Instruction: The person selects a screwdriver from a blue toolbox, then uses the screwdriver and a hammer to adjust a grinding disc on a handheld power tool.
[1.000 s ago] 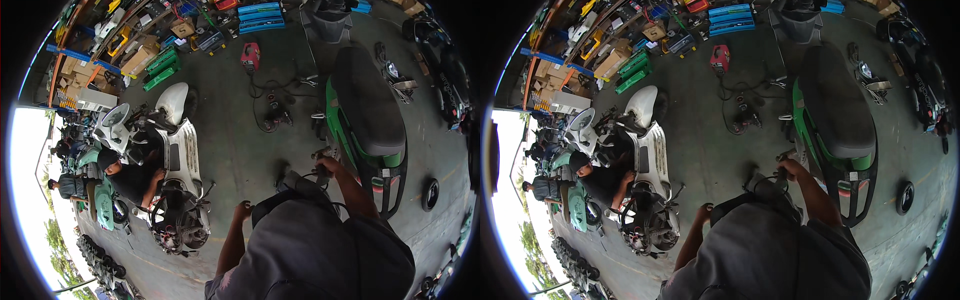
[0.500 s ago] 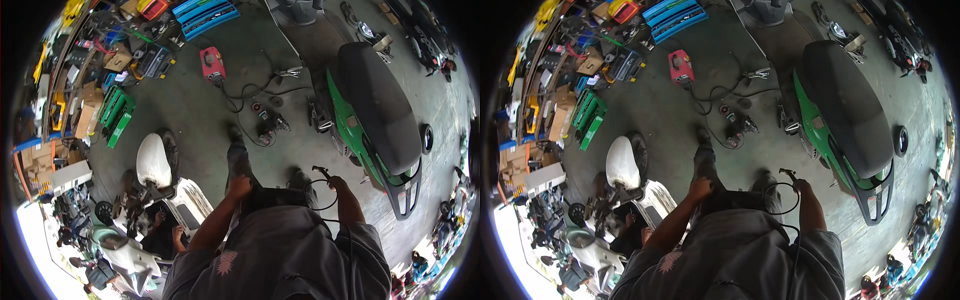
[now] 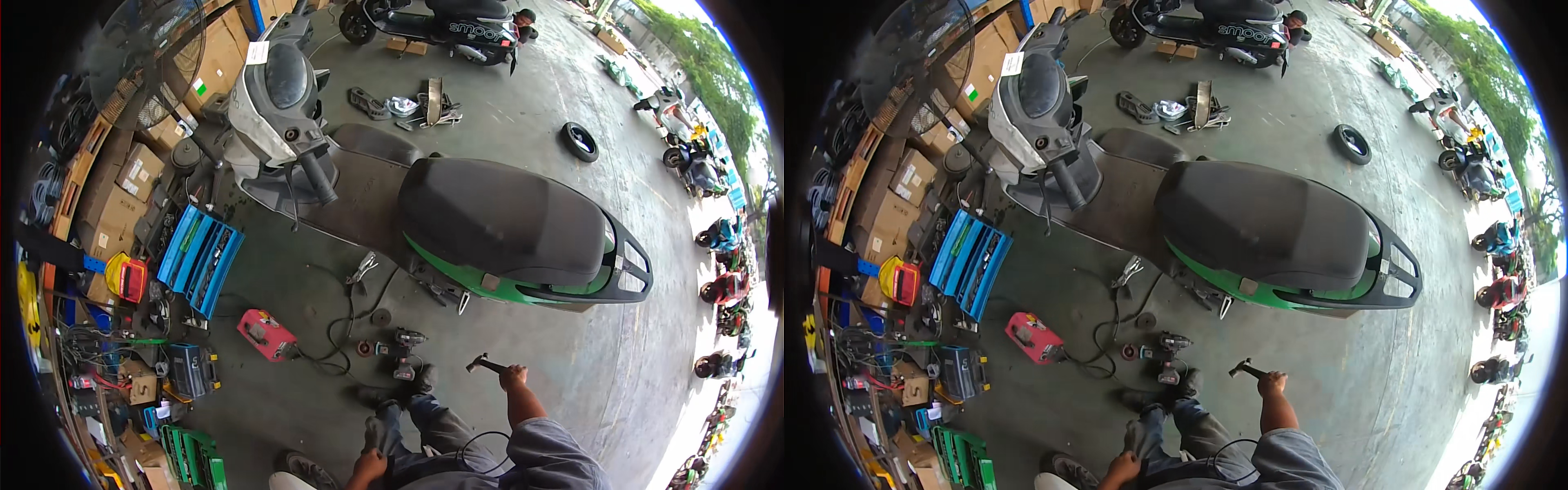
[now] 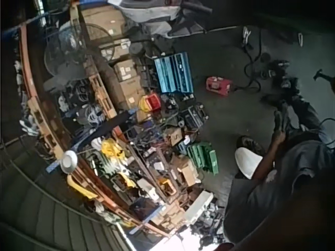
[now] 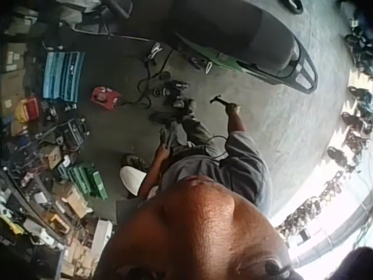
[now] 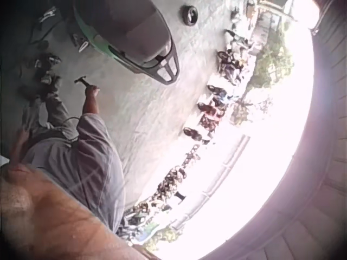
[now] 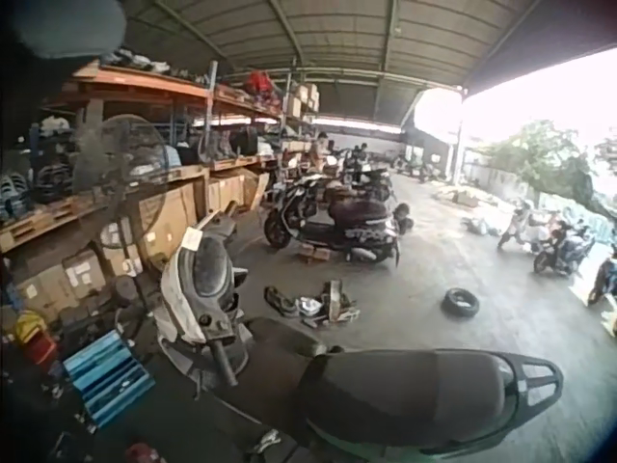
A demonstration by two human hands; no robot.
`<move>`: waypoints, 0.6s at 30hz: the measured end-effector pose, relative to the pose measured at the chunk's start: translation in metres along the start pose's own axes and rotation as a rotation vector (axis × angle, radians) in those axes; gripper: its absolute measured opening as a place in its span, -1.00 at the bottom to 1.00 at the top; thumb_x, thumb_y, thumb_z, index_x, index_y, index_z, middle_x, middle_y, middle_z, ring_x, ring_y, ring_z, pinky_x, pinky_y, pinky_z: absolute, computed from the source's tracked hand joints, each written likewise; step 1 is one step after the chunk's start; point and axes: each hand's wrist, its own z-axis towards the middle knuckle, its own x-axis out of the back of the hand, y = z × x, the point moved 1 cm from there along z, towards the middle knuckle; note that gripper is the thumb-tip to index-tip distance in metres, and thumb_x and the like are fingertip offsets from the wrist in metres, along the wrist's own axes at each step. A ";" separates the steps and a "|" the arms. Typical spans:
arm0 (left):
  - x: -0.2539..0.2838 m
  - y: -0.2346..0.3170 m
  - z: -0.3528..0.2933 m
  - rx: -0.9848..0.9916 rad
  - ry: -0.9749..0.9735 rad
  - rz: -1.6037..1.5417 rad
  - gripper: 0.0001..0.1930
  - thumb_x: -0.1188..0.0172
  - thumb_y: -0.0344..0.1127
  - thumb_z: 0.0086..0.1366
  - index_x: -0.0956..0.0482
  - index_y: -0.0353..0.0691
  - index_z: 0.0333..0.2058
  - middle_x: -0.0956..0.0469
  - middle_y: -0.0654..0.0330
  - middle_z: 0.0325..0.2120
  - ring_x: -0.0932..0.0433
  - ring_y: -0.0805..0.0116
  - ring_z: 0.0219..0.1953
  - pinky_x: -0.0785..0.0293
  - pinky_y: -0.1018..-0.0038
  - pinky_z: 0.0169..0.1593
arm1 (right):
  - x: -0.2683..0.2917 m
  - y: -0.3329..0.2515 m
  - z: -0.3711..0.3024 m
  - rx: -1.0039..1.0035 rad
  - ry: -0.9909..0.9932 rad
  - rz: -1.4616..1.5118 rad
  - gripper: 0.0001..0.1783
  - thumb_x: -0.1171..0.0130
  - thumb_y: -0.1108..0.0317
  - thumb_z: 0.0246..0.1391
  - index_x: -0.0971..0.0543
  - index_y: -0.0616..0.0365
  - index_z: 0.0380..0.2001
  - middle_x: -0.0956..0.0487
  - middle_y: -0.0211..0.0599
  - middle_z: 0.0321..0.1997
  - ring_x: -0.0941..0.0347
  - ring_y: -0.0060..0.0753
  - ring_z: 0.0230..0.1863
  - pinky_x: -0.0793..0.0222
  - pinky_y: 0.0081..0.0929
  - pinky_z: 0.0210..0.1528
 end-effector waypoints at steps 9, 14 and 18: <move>0.030 0.021 -0.043 -0.114 0.218 0.111 -0.40 -0.10 0.29 0.13 -0.57 -0.22 -0.27 -0.61 -0.08 -0.45 -0.60 -0.09 -0.33 -0.50 0.11 -0.23 | -0.024 -0.062 0.018 0.199 -0.063 0.032 -0.65 -0.07 0.25 0.09 -0.55 -0.05 -0.03 -0.46 -0.21 0.09 -0.34 -0.20 0.19 -0.33 -0.26 0.14; 0.018 0.018 -0.060 -0.061 0.192 0.063 -0.55 -0.10 0.15 0.19 -0.60 -0.15 -0.28 -0.62 -0.08 -0.37 -0.61 -0.08 -0.28 -0.52 0.09 -0.18 | -0.037 -0.090 -0.048 0.713 0.065 0.607 -0.54 -0.25 0.19 -0.05 -0.56 0.10 -0.04 -0.56 0.02 -0.05 -0.50 -0.04 -0.01 -0.41 -0.16 0.05; 0.003 0.010 -0.030 -0.169 0.003 0.171 -0.72 -0.11 -0.15 0.16 -0.63 -0.20 -0.28 -0.61 -0.06 -0.28 -0.60 0.01 -0.16 -0.52 0.16 -0.14 | -0.072 -0.077 -0.129 1.129 0.039 0.534 -0.70 -0.30 0.14 -0.11 -0.66 0.00 -0.27 -0.60 -0.17 -0.15 -0.51 0.04 -0.16 -0.46 -0.16 -0.11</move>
